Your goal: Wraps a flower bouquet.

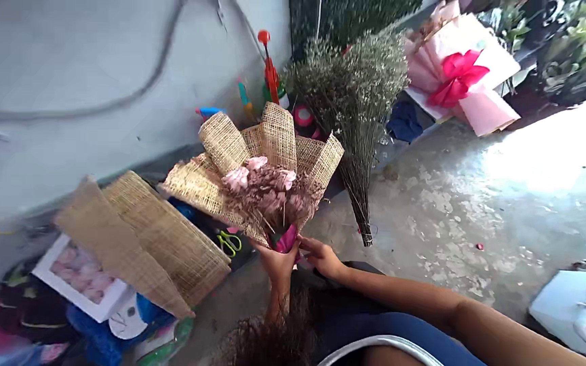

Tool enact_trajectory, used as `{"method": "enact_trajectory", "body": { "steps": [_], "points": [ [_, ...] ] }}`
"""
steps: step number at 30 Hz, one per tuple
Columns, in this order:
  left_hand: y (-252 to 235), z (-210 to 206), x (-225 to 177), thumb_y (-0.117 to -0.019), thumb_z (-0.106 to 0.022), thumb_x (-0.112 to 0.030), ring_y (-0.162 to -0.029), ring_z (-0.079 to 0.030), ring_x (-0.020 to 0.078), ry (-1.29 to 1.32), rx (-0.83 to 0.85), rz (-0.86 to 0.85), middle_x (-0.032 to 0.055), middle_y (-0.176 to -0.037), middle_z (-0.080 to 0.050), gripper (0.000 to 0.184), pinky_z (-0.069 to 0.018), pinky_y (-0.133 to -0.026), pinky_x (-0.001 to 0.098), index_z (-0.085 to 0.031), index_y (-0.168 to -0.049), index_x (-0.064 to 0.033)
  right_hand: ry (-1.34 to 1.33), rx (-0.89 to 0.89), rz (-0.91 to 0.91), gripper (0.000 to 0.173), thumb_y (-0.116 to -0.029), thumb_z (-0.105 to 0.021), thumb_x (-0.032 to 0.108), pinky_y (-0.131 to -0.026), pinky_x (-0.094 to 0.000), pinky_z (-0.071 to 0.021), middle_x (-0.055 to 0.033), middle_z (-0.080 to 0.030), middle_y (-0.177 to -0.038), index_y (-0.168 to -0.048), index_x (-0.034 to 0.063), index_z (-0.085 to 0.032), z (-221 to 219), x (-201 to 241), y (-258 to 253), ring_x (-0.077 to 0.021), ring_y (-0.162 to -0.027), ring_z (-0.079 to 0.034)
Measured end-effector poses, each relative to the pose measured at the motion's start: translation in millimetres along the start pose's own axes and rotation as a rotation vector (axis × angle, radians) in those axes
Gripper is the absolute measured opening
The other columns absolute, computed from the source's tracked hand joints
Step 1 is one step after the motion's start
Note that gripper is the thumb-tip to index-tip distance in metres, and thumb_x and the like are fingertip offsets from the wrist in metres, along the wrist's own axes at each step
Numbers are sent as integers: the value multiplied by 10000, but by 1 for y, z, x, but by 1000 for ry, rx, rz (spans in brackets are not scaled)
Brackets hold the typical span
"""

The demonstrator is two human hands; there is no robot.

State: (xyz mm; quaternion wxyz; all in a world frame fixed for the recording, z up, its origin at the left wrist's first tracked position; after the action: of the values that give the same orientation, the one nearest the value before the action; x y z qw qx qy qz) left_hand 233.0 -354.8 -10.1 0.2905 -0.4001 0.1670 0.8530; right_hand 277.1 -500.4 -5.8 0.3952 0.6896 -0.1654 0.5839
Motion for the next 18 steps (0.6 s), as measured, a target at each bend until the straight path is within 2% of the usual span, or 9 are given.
{"method": "enact_trajectory", "body": {
  "steps": [3, 4, 7, 9, 11, 13, 15, 16, 18],
  "points": [
    [-4, 20, -33, -479, -1024, -232, -1210, -520, 610, 28, 40, -10, 477, -1351, -462, 1561, -422, -1037, 659, 33, -1584, 87, 0, -55, 85, 593, -904, -506, -109, -995, -395, -539, -263, -516, -1457, -1492, -41, -467, 2, 33, 13, -305, -1260, -601],
    [-6, 24, -42, -484, -1026, -246, -1191, -536, 607, 12, 61, -27, 471, -1332, -484, 1556, -436, -1021, 659, 21, -1587, 81, 6, -71, 100, 599, -900, -509, -113, -986, -394, -543, -262, -516, -1455, -1493, -39, -467, 3, 40, 17, -306, -1252, -605],
    [-14, 22, -58, -525, -1004, -249, -1141, -613, 534, -5, 111, -148, 410, -1289, -563, 1479, -482, -982, 629, -26, -1586, 81, 54, -110, 151, 602, -899, -501, -107, -994, -390, -532, -260, -531, -1439, -1496, -34, -466, 8, 50, 22, -304, -1248, -604],
    [-19, 19, -61, -536, -991, -228, -1166, -611, 510, 38, 112, -231, 405, -1311, -555, 1446, -479, -1006, 608, -43, -1578, 99, 97, -114, 232, 584, -909, -491, -103, -1028, -395, -508, -264, -546, -1429, -1489, -38, -479, 14, 51, 23, -307, -1265, -594],
    [-18, 17, -61, -542, -967, -210, -1258, -557, 500, 130, 96, -314, 424, -1379, -492, 1414, -441, -1073, 571, -50, -1561, 136, 84, -118, 340, 487, -952, -454, -65, -1046, -378, -504, -248, -609, -1370, -1430, -58, -544, 25, 52, 23, -274, -1236, -627],
    [-14, 18, -63, -552, -933, -198, -1366, -460, 479, 239, 103, -387, 450, -1466, -372, 1391, -381, -1147, 501, -29, -1541, 174, -48, -134, 431, 381, -999, -387, -9, -1007, -361, -538, -210, -697, -1213, -1281, -115, -620, 43, 51, 16, -197, -1101, -691],
    [-4, 13, -73, -563, -926, -215, -1419, -406, 429, 334, 138, -429, 455, -1509, -295, 1391, -347, -1179, 415, -10, -1525, 198, -168, -201, 482, 352, -980, -407, 20, -945, -348, -548, -169, -709, -1081, -1247, -156, -554, 64, 55, 9, -143, -986, -689],
    [2, 9, -79, -568, -914, -226, -1427, -402, 389, 370, 169, -431, 447, -1517, -284, 1387, -343, -1178, 375, -1, -1523, 197, -217, -224, 493, 398, -956, -460, 7, -949, -311, -531, -160, -670, -1121, -1315, -166, -471, 70, 57, 7, -115, -1016, -659],
    [13, -1, -90, -591, -904, -233, -1402, -442, 333, 426, 228, -421, 432, -1494, -335, 1348, -363, -1160, 339, -26, -1515, 206, -309, -218, 481, 704, -895, -552, -5, -1000, -293, -517, -244, -561, -1346, -1499, -163, -226, 73, 58, 11, -136, -1160, -628]
  ]
}}
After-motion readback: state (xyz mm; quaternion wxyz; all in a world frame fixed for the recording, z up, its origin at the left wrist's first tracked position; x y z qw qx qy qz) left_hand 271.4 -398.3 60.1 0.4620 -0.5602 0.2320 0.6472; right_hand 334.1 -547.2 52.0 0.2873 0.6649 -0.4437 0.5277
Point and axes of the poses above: each hand's wrist, its own y-axis away from the middle knuckle, its own z-axis out of the back of the hand, x = y × z, the point moved 6 cm from there along -y, towards the middle knuckle
